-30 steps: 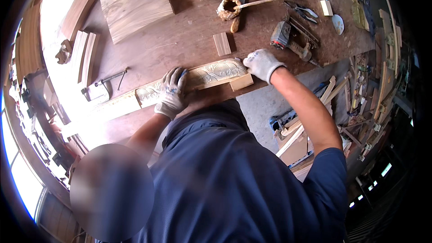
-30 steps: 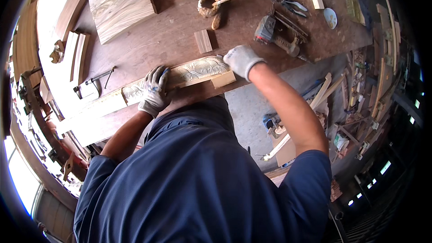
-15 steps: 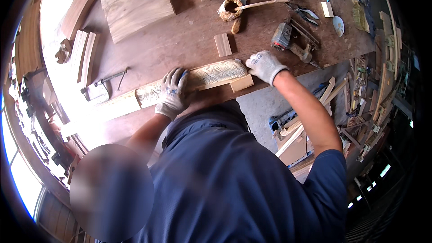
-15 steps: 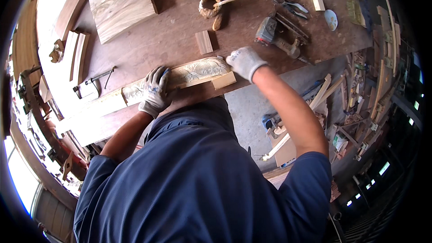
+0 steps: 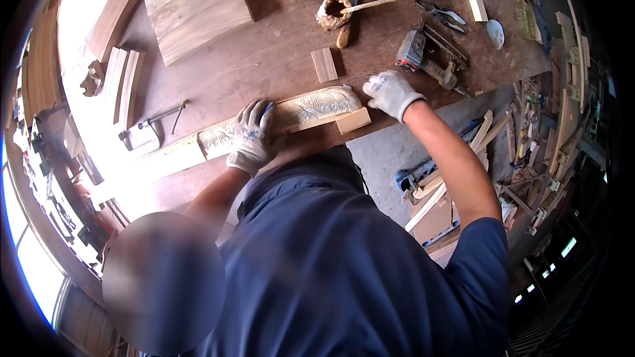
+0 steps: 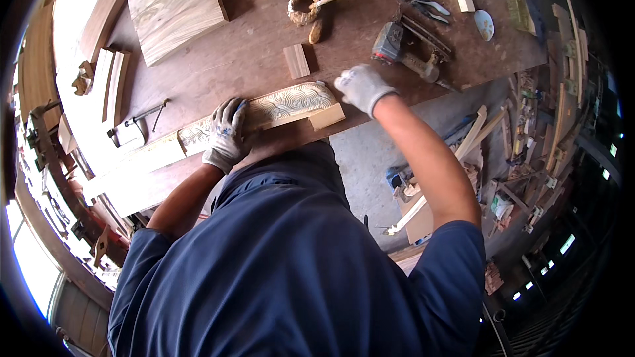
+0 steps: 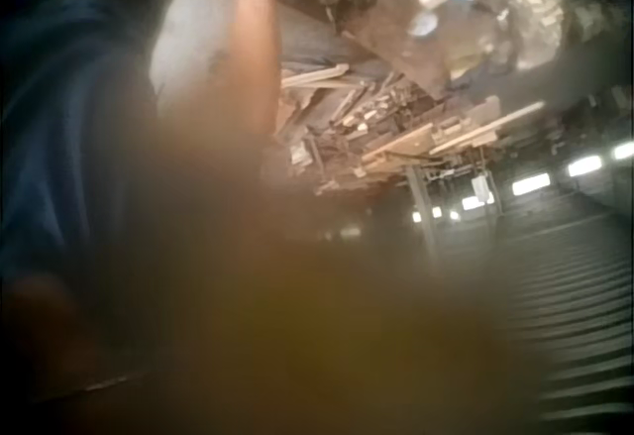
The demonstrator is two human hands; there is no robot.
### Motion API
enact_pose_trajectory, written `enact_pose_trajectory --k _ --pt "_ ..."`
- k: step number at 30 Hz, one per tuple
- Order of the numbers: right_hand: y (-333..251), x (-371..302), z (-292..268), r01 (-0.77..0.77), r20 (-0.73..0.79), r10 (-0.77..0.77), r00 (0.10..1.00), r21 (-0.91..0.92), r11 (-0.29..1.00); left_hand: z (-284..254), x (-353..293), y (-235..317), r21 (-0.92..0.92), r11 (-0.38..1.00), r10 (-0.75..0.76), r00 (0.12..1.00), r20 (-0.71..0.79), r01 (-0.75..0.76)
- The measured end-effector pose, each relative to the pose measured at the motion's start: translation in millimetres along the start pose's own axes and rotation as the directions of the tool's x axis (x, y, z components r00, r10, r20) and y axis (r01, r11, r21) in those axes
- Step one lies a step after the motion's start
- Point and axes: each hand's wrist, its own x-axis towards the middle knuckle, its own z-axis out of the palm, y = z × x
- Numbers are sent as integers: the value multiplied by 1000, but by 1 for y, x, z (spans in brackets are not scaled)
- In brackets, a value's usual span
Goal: The person carves a decorative pattern into a long wooden piece using a chisel and mallet on a workbench. They then clamp the piece, walk to a nearby rack to place it, retrieve another long wooden piece, and return to the workbench to continue carving.
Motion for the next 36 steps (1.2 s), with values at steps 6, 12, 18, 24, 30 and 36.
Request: enact_pose_trajectory --k 6,12,18,24,30,36 --pt "-17 4 -13 -92 -52 108 993 245 965 0 2 0 -12 1000 11 1000 -10 -11" --pt "-14 3 -1 -40 -46 50 998 191 981 -1 1 0 -14 1000 5 1000 4 -5" --pt "8 -12 0 -158 -25 168 985 228 961 -3 -1 2 6 1000 -6 1000 27 6" --pt "-14 1 -5 -82 -106 124 987 332 940 0 0 -1 4 1000 -2 1000 10 2" --pt "9 -7 2 -104 -32 109 994 110 988 -1 1 -1 0 1000 -3 1000 19 3" --pt "10 -8 -3 -197 -58 218 974 257 946 -2 1 0 -3 1000 -5 1000 10 5"
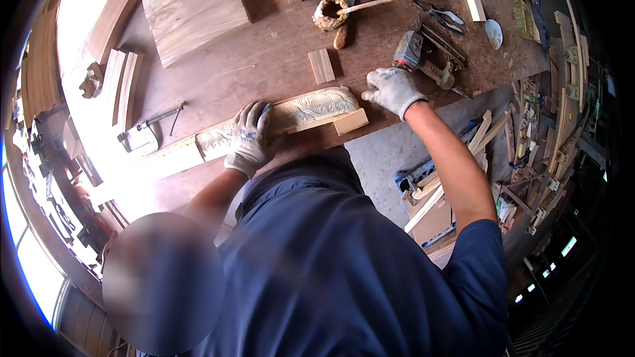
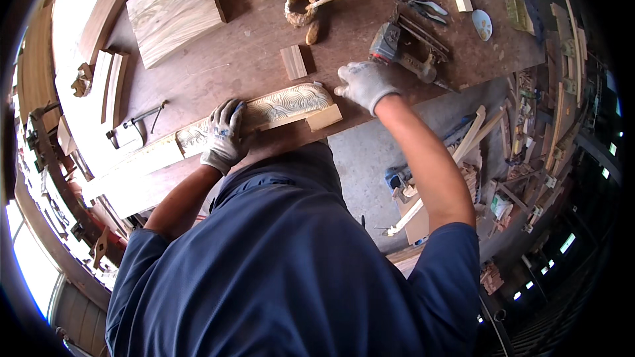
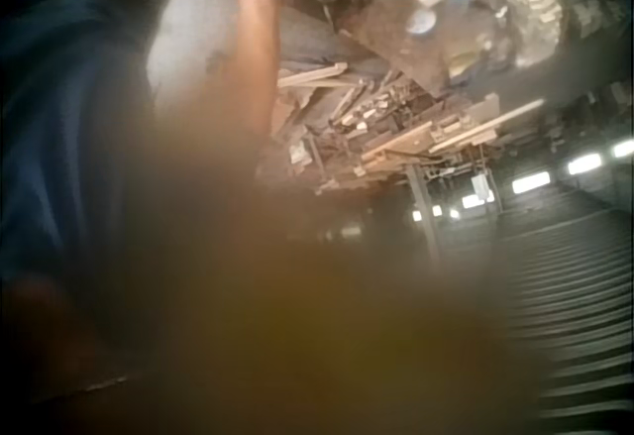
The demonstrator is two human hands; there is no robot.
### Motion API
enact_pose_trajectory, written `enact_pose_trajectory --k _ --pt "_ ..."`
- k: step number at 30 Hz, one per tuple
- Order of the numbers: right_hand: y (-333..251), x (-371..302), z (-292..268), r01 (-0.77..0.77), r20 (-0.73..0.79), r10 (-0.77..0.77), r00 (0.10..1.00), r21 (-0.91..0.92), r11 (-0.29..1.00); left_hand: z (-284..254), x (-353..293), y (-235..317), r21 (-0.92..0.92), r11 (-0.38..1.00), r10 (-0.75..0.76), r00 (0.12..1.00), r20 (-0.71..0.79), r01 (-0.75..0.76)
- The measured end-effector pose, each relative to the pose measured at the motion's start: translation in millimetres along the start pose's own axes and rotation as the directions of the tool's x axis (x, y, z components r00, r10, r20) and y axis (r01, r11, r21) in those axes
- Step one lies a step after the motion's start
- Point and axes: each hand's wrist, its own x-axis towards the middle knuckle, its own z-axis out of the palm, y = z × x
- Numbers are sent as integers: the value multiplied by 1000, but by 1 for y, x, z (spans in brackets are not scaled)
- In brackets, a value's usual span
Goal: The person carves a decorative pattern into a long wooden piece using a chisel and mallet on a workbench. They then clamp the piece, walk to a nearby rack to place it, retrieve another long wooden piece, and return to the workbench to continue carving.
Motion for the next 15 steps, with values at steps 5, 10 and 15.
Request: enact_pose_trajectory --k 5,10,15 --pt "-13 5 6 37 44 -37 998 -9 999 1 0 -1 10 1000 1 1000 7 -1" --pt "-18 4 5 58 84 -50 995 -91 994 1 0 0 6 1000 -1 1000 8 1" --pt "-27 12 0 124 90 -112 990 -146 981 1 0 -1 -1 1000 -2 1000 10 2"
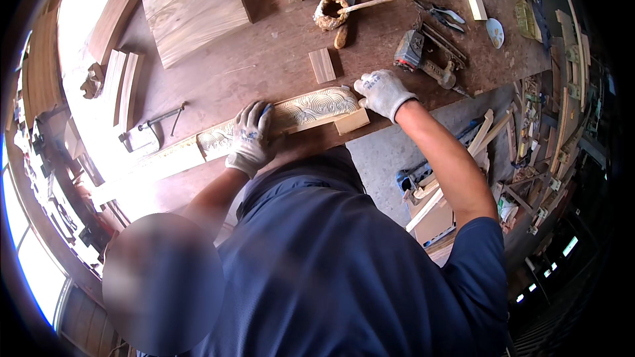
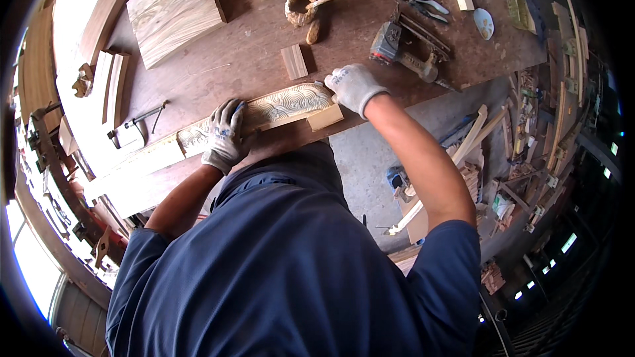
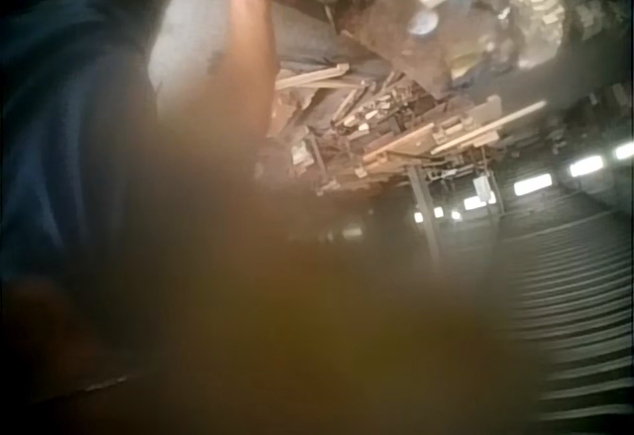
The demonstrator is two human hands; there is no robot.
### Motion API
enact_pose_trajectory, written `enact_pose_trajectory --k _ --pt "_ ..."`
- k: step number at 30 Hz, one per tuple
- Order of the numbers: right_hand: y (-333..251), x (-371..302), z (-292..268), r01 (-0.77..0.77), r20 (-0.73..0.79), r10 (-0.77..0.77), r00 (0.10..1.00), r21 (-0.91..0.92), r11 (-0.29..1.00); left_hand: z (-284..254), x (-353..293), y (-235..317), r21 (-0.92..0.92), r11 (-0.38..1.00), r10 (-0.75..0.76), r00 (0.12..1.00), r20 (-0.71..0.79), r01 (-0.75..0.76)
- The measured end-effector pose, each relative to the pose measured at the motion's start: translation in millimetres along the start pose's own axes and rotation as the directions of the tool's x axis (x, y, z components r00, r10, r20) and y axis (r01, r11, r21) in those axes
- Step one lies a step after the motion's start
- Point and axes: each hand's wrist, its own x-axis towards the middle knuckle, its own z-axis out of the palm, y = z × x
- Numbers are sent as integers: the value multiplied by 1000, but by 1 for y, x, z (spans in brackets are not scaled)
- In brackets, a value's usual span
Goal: The person carves a decorative pattern into a long wooden piece using a chisel and mallet on a workbench. They then clamp the piece, walk to a nearby rack to place it, retrieve another long wooden piece, and return to the workbench to continue carving.
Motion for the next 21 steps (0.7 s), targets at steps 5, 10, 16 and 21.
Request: enact_pose_trajectory --k 5,10,16,21 --pt "1 -2 -9 -31 -4 32 999 193 981 1 -1 -1 -4 1000 1 1000 -6 -1" --pt "4 -4 -2 -52 -36 60 998 201 978 -3 0 3 9 1000 -7 1000 3 7" --pt "-8 -3 -3 -44 15 43 999 138 989 -1 -3 1 15 1000 -8 1000 9 7" --pt "11 -7 0 -112 -171 137 976 147 983 4 -5 2 -21 1000 -1 999 -41 0"
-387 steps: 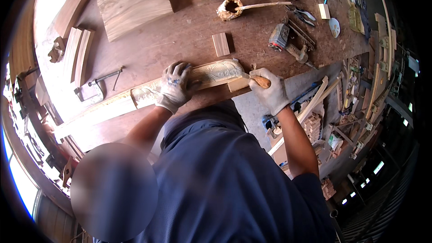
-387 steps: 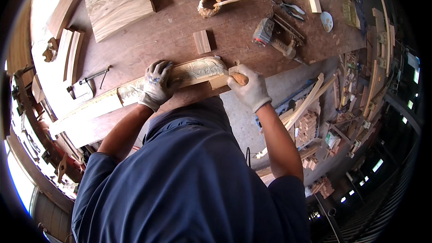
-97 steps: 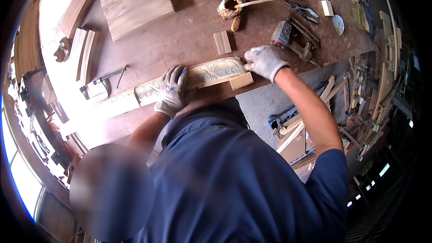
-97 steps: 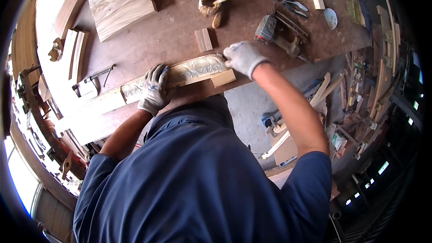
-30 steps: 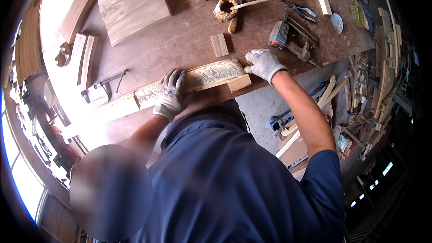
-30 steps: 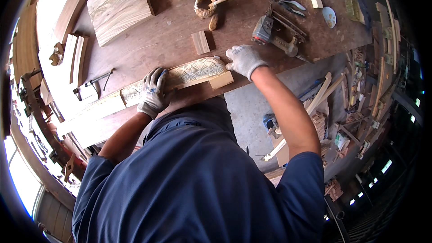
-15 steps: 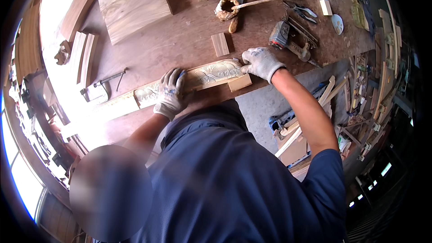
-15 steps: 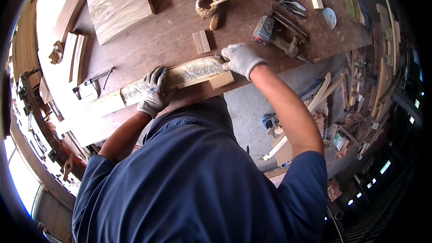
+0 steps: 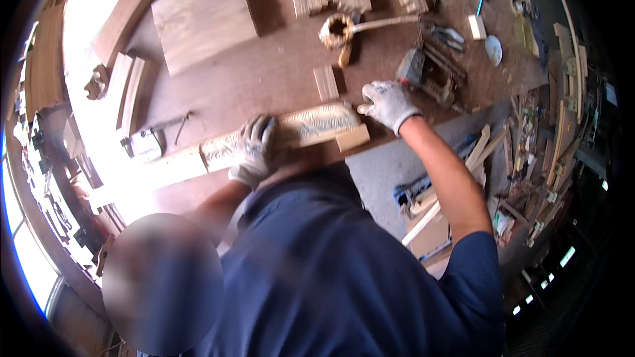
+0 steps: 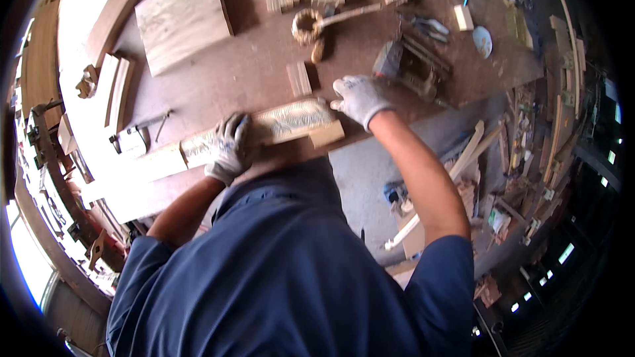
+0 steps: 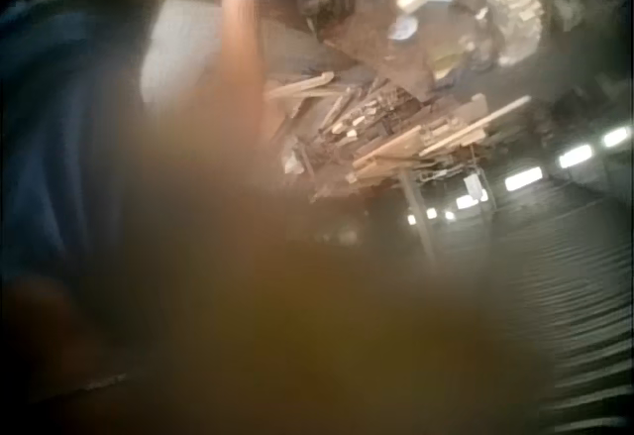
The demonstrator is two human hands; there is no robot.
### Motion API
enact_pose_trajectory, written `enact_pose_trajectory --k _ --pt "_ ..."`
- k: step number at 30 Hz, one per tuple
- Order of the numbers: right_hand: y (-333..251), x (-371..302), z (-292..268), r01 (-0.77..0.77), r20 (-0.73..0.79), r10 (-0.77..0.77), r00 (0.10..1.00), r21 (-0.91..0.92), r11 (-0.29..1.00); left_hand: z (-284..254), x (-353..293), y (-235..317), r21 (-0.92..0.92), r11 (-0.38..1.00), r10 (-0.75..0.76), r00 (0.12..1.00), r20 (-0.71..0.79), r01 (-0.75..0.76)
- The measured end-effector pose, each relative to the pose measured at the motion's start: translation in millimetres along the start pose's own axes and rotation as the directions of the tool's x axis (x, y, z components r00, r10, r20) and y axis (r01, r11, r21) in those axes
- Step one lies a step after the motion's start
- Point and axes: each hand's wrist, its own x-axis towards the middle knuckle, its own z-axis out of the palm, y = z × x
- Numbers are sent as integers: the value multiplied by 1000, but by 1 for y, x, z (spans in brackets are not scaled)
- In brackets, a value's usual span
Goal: The person carves a decorative pattern into a long wooden piece using a chisel and mallet on a workbench. They then clamp the piece, walk to a nearby rack to place it, retrieve another long wooden piece, and return to the workbench to continue carving.
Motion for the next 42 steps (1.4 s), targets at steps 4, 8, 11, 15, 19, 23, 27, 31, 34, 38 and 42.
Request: enact_pose_trajectory --k 4,8,11,15,19,23,27,31,34,38,42 --pt "-9 35 -3 -298 -168 379 910 369 880 -2 3 -1 21 999 27 1000 14 -27" --pt "-35 75 -14 -462 -210 562 800 382 801 -2 4 -3 23 999 30 999 -19 -30" --pt "-35 94 -6 -495 -228 611 758 411 766 -4 4 -4 29 999 44 999 -27 -43" --pt "-22 92 4 -611 -143 743 654 480 629 -3 3 -2 24 999 49 998 -36 -48" --pt "-2 40 13 -391 36 769 639 875 284 -3 7 -4 17 999 46 998 -33 -46" --pt "-20 -44 -9 -176 82 771 632 984 40 -4 6 -2 -3 1000 29 999 -40 -29" --pt "-16 -98 -22 -213 8 769 639 963 167 -5 5 -3 -21 1000 17 999 -39 -18" --pt "-14 -115 -16 -357 -196 706 680 753 553 -5 6 -3 -15 1000 25 999 -38 -26" --pt "-24 -109 -9 -411 -250 699 670 659 630 -6 8 -2 -12 1000 27 999 -33 -27" --pt "-20 -104 6 -362 -245 695 676 711 603 -3 6 -5 -24 999 24 999 -40 -25" --pt "-13 -96 14 -345 -200 704 681 761 550 -5 6 -3 -24 1000 14 999 -30 -15"
